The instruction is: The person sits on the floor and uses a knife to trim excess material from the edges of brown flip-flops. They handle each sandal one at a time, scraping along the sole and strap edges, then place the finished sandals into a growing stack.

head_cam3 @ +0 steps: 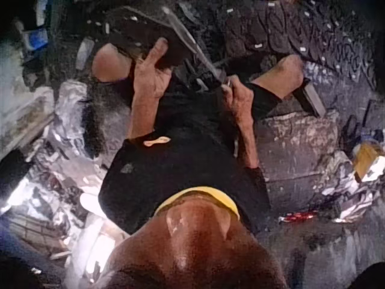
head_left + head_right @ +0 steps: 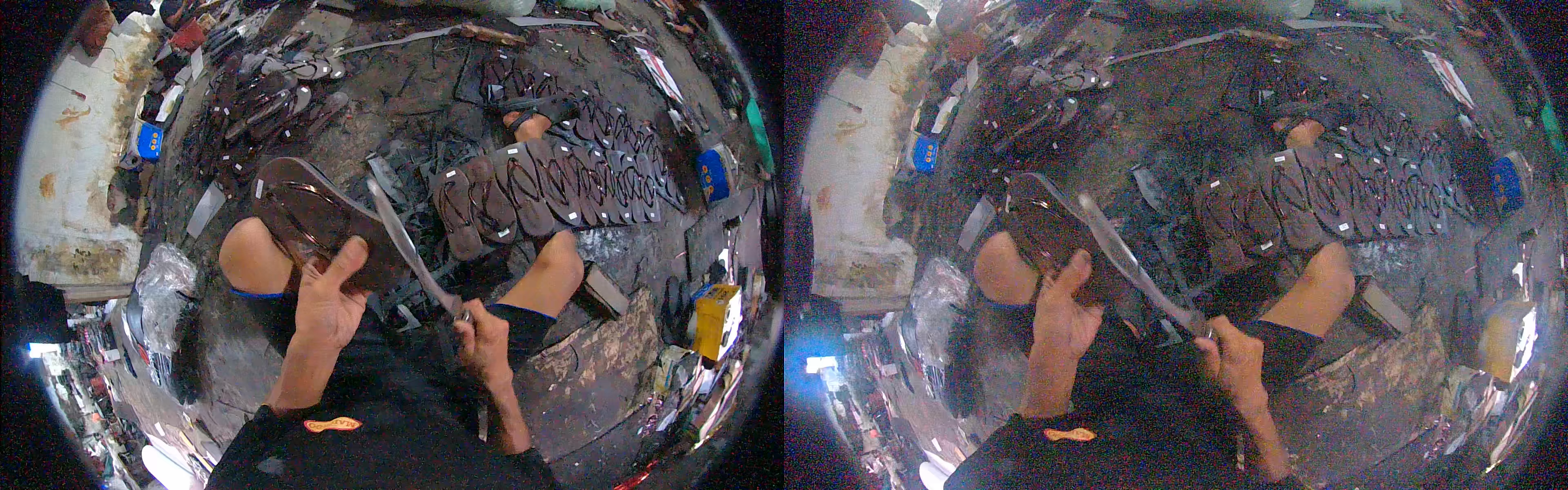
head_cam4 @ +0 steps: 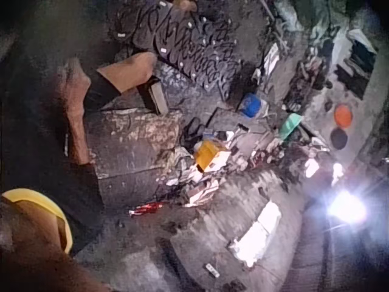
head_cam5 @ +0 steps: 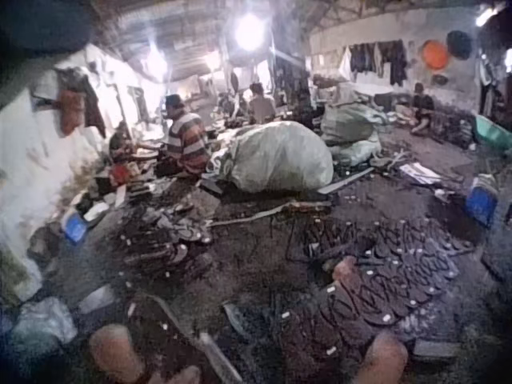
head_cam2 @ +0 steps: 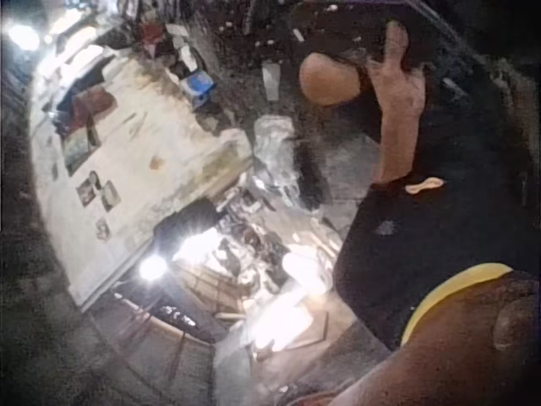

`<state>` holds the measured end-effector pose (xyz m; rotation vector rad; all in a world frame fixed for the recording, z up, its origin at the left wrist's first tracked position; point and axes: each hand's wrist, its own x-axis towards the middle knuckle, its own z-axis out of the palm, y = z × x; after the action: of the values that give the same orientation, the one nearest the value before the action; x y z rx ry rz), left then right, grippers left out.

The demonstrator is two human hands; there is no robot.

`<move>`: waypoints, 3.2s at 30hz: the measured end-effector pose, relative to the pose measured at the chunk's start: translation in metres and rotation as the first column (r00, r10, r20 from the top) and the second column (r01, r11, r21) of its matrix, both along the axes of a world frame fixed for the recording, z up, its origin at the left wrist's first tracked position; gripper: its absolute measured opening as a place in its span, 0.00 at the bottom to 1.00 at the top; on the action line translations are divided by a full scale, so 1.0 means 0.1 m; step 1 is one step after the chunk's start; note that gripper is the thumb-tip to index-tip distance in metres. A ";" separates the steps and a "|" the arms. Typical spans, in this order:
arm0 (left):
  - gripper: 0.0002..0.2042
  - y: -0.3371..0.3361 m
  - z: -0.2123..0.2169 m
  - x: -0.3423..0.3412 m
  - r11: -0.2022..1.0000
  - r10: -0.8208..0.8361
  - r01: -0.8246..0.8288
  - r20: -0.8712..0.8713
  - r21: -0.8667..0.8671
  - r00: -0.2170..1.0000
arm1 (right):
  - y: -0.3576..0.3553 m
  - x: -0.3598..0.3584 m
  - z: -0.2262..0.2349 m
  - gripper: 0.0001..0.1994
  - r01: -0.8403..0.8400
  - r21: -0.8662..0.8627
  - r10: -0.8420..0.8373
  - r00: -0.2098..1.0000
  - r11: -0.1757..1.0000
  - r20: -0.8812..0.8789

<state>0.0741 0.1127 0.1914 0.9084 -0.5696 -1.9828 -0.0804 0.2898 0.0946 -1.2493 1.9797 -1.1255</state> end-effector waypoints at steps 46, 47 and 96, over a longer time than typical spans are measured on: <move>0.29 -0.28 0.08 0.32 0.896 -0.057 0.300 0.583 -0.329 0.811 | -1.37 0.31 0.49 0.19 0.052 -0.160 0.043 0.844 0.986 0.535; 0.26 -0.35 0.11 0.36 0.933 -0.076 0.263 0.580 -0.246 0.811 | -1.28 0.36 0.60 0.18 0.061 -0.195 0.057 0.835 0.979 0.547; 0.21 -0.33 0.04 -0.28 0.982 0.179 -0.184 -0.098 -0.038 0.979 | -1.02 0.14 0.51 0.26 0.226 -0.372 0.078 0.757 0.900 0.649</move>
<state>0.0463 0.0793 0.1949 0.8049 -0.4606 -1.8295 -0.0662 0.1881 0.1459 -0.7838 1.2842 -1.8198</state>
